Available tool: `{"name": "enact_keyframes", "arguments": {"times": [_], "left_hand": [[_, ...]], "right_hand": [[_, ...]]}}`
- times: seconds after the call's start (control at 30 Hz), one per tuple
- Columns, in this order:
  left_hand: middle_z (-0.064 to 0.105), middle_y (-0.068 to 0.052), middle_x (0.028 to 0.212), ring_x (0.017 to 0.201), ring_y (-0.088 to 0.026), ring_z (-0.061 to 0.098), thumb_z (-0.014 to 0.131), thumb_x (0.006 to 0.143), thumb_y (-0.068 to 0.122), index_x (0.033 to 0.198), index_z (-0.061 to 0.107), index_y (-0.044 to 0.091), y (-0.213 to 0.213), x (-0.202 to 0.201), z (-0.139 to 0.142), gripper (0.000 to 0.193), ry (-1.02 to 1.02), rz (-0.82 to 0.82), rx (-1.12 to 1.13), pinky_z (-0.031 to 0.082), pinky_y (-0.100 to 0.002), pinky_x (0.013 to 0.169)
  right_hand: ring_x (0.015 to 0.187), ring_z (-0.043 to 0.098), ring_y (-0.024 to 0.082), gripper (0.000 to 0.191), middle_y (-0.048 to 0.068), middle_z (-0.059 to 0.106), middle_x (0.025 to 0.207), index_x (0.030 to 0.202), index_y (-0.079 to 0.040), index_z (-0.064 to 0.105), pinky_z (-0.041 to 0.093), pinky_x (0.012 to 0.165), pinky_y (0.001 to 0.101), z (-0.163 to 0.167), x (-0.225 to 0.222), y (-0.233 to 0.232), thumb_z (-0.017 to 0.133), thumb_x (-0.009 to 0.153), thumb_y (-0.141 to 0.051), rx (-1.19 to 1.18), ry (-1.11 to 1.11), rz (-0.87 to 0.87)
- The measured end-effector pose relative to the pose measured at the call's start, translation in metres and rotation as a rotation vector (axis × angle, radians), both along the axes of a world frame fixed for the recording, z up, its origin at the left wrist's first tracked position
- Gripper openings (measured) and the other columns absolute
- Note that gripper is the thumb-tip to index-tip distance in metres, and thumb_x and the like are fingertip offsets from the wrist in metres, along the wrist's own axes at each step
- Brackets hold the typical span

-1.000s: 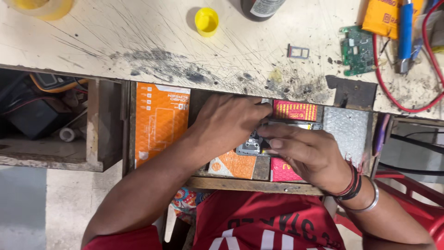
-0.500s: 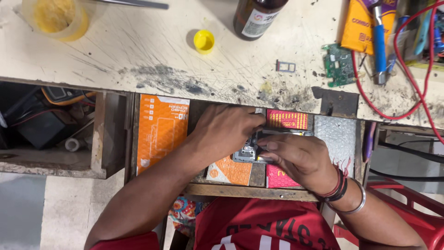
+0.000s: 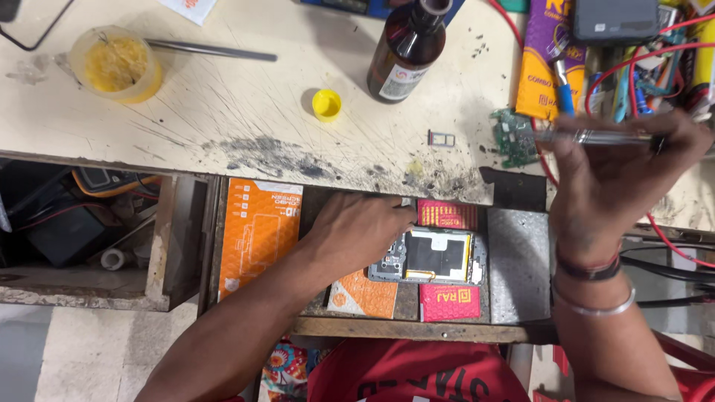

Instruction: The person works at a cluttered repair bench on a disassembled smartphone. They use a screwdriver to unscrew and pry components from the phone chassis, reposition the phone, and continue working on its internal parts with the screwdriver by hand.

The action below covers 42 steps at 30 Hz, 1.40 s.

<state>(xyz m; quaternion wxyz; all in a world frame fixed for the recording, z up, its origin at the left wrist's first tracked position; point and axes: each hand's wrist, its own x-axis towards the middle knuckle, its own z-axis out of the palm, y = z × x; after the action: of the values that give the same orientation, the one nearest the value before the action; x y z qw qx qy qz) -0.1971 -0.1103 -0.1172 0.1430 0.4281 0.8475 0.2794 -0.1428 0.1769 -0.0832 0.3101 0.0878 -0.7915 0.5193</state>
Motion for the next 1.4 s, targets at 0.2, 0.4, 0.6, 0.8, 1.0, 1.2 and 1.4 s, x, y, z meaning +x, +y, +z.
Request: {"name": "enact_keyframes", "arguments": {"times": [0.2,0.4,0.6,0.8,1.0,1.2,1.4], "left_hand": [[0.074,-0.011,0.099,0.079,-0.032,0.077,0.062,0.094,0.017,0.106,0.072,0.013,-0.003,-0.001,0.006,0.015,-0.032,0.002,-0.006,0.062,-0.048,0.064],[0.073,-0.012,0.089,0.075,-0.033,0.076,0.063,0.096,0.021,0.105,0.071,0.013,0.002,-0.007,-0.014,0.015,-0.028,0.009,0.050,0.061,-0.049,0.063],[0.071,-0.014,0.085,0.073,-0.036,0.074,0.065,0.096,0.023,0.098,0.071,0.010,0.005,-0.013,-0.035,0.014,0.020,0.032,0.187,0.059,-0.050,0.064],[0.072,-0.013,0.087,0.076,-0.033,0.076,0.064,0.096,0.025,0.101,0.072,0.013,-0.012,-0.014,-0.016,0.016,0.011,0.017,0.076,0.060,-0.049,0.064],[0.073,-0.011,0.090,0.076,-0.032,0.076,0.063,0.095,0.026,0.101,0.072,0.014,-0.019,-0.019,-0.002,0.017,0.011,0.015,0.081,0.061,-0.048,0.064],[0.073,-0.011,0.085,0.075,-0.032,0.075,0.067,0.097,0.033,0.104,0.074,0.016,-0.016,-0.013,-0.008,0.019,0.015,0.070,0.305,0.061,-0.046,0.068],[0.075,-0.012,0.083,0.072,-0.031,0.075,0.072,0.091,0.046,0.122,0.073,0.017,-0.015,-0.014,0.002,0.042,-0.053,0.077,0.388,0.059,-0.046,0.067]], "right_hand": [[0.109,0.067,0.017,0.049,0.006,0.047,0.116,0.136,-0.007,0.030,0.058,0.094,0.0267,0.011,-0.070,0.025,0.074,0.117,0.003,-0.040,-0.003,0.089],[0.103,0.065,0.013,0.047,0.006,0.056,0.107,0.124,-0.006,0.030,0.057,0.091,0.0234,0.019,-0.113,0.016,0.076,0.117,0.004,-0.036,-0.061,0.128],[0.103,0.065,0.013,0.044,0.010,0.061,0.109,0.123,-0.004,0.030,0.057,0.089,0.0241,0.019,-0.129,0.008,0.072,0.113,0.008,0.046,-0.011,0.116],[0.105,0.067,0.013,0.040,0.012,0.062,0.111,0.123,-0.002,0.031,0.063,0.095,0.0268,0.016,-0.132,0.002,0.066,0.112,0.013,0.133,0.023,0.110],[0.101,0.067,0.014,0.043,0.014,0.065,0.111,0.125,-0.004,0.030,0.060,0.090,0.0261,0.022,-0.122,-0.002,0.070,0.114,0.010,0.002,-0.040,0.080],[0.111,0.068,0.017,0.044,0.004,0.048,0.120,0.129,-0.009,0.032,0.064,0.099,0.0338,0.035,-0.058,-0.021,0.073,0.116,0.003,-0.046,0.013,0.073],[0.100,0.071,0.022,0.049,0.008,0.058,0.109,0.130,-0.011,0.031,0.062,0.094,0.0356,0.013,0.026,-0.054,0.075,0.111,-0.001,-0.024,-0.047,-0.013]]}}
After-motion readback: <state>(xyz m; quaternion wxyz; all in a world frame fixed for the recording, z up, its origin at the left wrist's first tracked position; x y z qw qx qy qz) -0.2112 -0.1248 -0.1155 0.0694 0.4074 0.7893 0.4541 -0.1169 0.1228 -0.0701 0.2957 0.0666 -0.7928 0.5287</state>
